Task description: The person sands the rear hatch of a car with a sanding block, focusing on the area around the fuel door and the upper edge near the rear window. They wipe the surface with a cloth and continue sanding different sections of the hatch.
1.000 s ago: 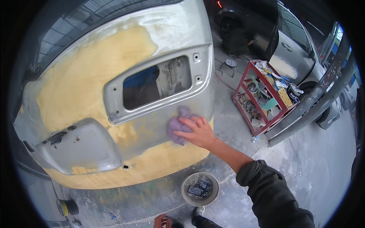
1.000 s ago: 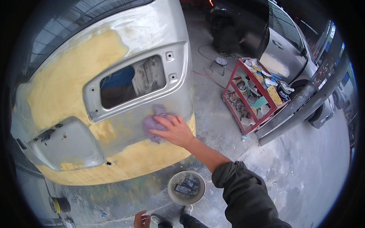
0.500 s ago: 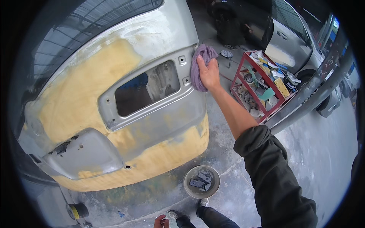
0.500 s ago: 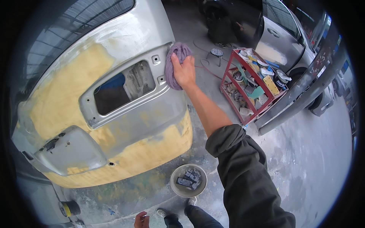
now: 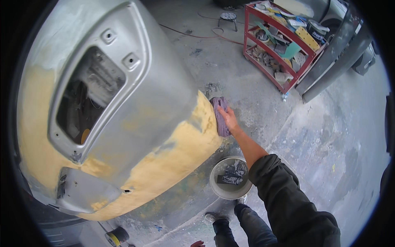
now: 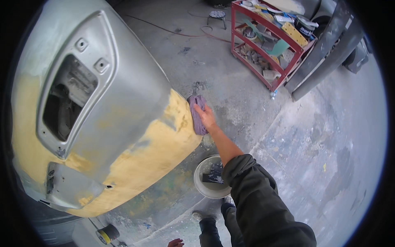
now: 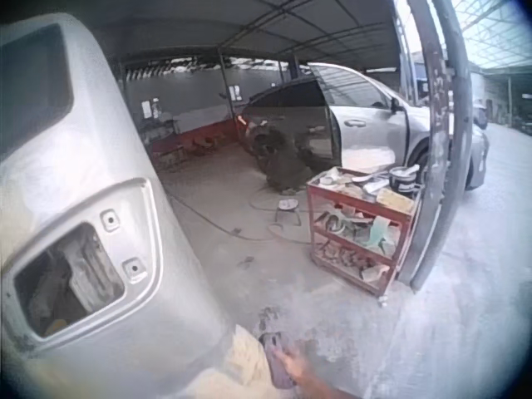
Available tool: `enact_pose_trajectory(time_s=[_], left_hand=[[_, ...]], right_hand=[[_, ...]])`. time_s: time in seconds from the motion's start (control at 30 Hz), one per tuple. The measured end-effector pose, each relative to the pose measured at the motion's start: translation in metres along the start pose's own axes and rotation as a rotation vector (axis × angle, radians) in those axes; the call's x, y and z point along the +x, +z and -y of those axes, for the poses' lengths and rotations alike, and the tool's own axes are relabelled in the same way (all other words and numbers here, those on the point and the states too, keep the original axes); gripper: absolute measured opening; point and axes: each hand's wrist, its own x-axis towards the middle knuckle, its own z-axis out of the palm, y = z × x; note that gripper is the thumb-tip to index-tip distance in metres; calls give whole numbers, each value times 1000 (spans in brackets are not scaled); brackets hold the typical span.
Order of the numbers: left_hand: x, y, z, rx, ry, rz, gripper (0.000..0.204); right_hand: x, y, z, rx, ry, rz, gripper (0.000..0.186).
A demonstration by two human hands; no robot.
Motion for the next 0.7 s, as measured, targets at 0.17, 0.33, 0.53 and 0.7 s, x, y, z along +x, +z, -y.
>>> enact_pose_trajectory(time_s=[0.17,0.33,0.53,0.7], left_hand=[[6,7,-6,40,79,30,24],[12,6,12,38,59,20,22],[4,-2,-2,139,83,38,23],[24,10,-33,197,264,72,21]], right_hand=[[-3,-31,-46,87,121,-33,47],[-33,-55,-132,397,548,-13,50],[-113,39,-133,1163,576,-174,62],[-116,21,-138,876,527,-404,59]])
